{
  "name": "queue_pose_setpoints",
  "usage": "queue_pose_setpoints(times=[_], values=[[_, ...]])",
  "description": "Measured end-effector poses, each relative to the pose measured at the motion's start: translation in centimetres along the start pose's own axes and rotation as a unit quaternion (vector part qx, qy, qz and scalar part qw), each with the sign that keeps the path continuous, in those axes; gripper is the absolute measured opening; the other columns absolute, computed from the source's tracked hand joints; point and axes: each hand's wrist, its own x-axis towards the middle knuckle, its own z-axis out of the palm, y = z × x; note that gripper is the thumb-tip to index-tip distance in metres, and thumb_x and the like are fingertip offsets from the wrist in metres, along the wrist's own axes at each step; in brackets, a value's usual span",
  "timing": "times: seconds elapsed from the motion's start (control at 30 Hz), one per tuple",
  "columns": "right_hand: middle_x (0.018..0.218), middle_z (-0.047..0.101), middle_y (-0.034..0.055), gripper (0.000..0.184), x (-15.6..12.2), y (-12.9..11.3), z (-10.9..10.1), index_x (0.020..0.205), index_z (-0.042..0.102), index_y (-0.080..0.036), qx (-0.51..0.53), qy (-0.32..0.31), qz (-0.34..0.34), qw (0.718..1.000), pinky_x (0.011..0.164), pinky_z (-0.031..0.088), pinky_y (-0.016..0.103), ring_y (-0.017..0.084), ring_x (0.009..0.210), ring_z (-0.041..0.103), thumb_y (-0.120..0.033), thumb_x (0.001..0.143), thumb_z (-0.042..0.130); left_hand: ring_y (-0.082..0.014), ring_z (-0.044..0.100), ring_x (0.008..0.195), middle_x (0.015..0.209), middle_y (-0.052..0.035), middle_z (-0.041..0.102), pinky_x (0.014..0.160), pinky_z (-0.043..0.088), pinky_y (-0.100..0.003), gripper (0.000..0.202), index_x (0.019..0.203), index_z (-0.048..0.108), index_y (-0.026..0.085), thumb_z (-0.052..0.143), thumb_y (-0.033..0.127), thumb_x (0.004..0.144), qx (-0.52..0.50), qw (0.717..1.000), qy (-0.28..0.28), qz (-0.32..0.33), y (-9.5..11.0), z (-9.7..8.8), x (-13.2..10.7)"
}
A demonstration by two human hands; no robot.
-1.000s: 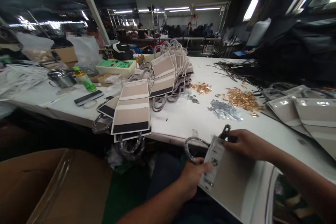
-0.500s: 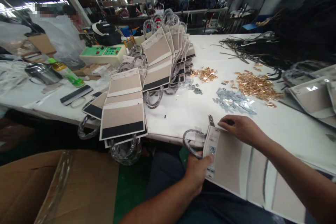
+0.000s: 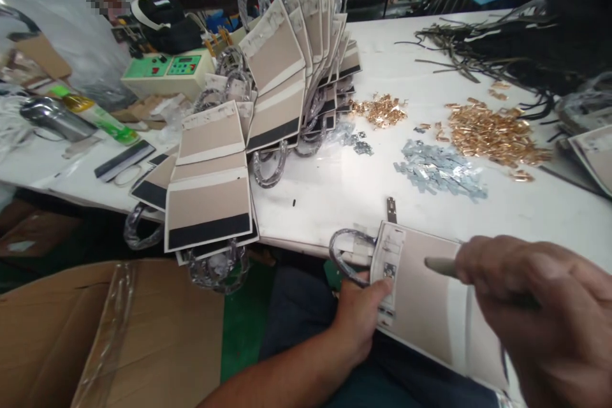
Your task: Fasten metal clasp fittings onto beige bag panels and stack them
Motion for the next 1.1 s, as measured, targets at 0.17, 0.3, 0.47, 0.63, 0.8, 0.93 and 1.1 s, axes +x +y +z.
queue_pose_setpoints(times=[0.17,0.3,0.47,0.63,0.8,0.93,1.1], values=[[0.049,0.038,-0.0042,0.04,0.1,3.5,1.5,0.058,0.055,-0.021,0.124,0.005,0.099,0.987,0.045,0.038,0.031,0.013,0.044,0.038,-0.031,0.094,0.068,-0.0197,0.067,0.068,0.077,-0.0113,0.076,0.067,0.051,-0.029,0.044,0.087,0.081,0.007,0.091,0.042,0.062,-0.002,1.0,0.007,-0.001,0.0,0.1,0.0],[0.047,0.033,-0.0053,0.037,0.1,4.8,0.9,0.058,0.054,-0.021,0.141,0.019,0.11,0.984,0.044,0.035,0.03,0.012,0.042,0.034,-0.034,0.089,0.069,-0.0197,0.066,0.067,0.075,-0.01,0.075,0.067,0.051,-0.03,0.046,0.085,0.081,0.009,0.092,0.046,0.06,-0.014,1.0,0.002,-0.003,0.3,0.2,-0.1],[0.047,0.031,-0.0055,0.035,-0.4,4.9,1.2,0.057,0.053,-0.021,0.124,0.026,0.095,0.987,0.044,0.034,0.031,0.012,0.04,0.032,-0.032,0.088,0.066,-0.0195,0.065,0.068,0.078,-0.0099,0.074,0.069,0.051,-0.031,0.045,0.084,0.081,0.01,0.091,0.047,0.06,-0.013,1.0,-0.003,0.0,0.4,0.2,-0.2],[0.053,0.043,-0.0036,0.038,-1.7,4.9,2.6,0.06,0.058,-0.021,0.045,-0.051,0.043,0.997,0.051,0.041,0.032,0.014,0.048,0.045,-0.025,0.095,0.071,-0.018,0.062,0.064,0.076,-0.0092,0.074,0.063,0.047,-0.029,0.042,0.086,0.082,0.009,0.088,0.043,0.062,-0.001,1.0,0.002,-0.002,0.1,0.0,0.0],[0.059,0.055,0.0002,0.047,-0.9,4.5,4.0,0.059,0.056,-0.021,-0.177,-0.181,0.055,0.966,0.056,0.04,0.031,0.016,0.056,0.051,-0.038,0.101,0.071,-0.0174,0.064,0.067,0.077,-0.0086,0.075,0.064,0.047,-0.027,0.029,0.083,0.082,0.009,0.083,0.033,0.066,-0.012,0.999,-0.009,0.041,0.3,-0.1,-0.1],[0.052,0.052,-0.0003,0.056,0.9,4.1,4.9,0.056,0.056,-0.021,-0.236,-0.208,0.13,0.94,0.052,0.038,0.029,0.014,0.051,0.046,-0.054,0.099,0.07,-0.02,0.066,0.068,0.076,-0.0098,0.076,0.066,0.049,-0.029,0.03,0.08,0.081,0.009,0.083,0.035,0.065,-0.011,0.998,-0.013,0.057,-0.3,-0.4,0.0],[0.052,0.053,-0.0001,0.057,1.2,3.4,6.3,0.056,0.057,-0.021,-0.224,-0.223,0.12,0.941,0.052,0.04,0.029,0.015,0.05,0.047,-0.058,0.097,0.07,-0.0229,0.069,0.072,0.085,-0.0118,0.079,0.068,0.051,-0.032,0.031,0.081,0.081,0.01,0.084,0.035,0.063,-0.011,0.998,-0.014,0.067,-1.2,-0.7,0.4]])
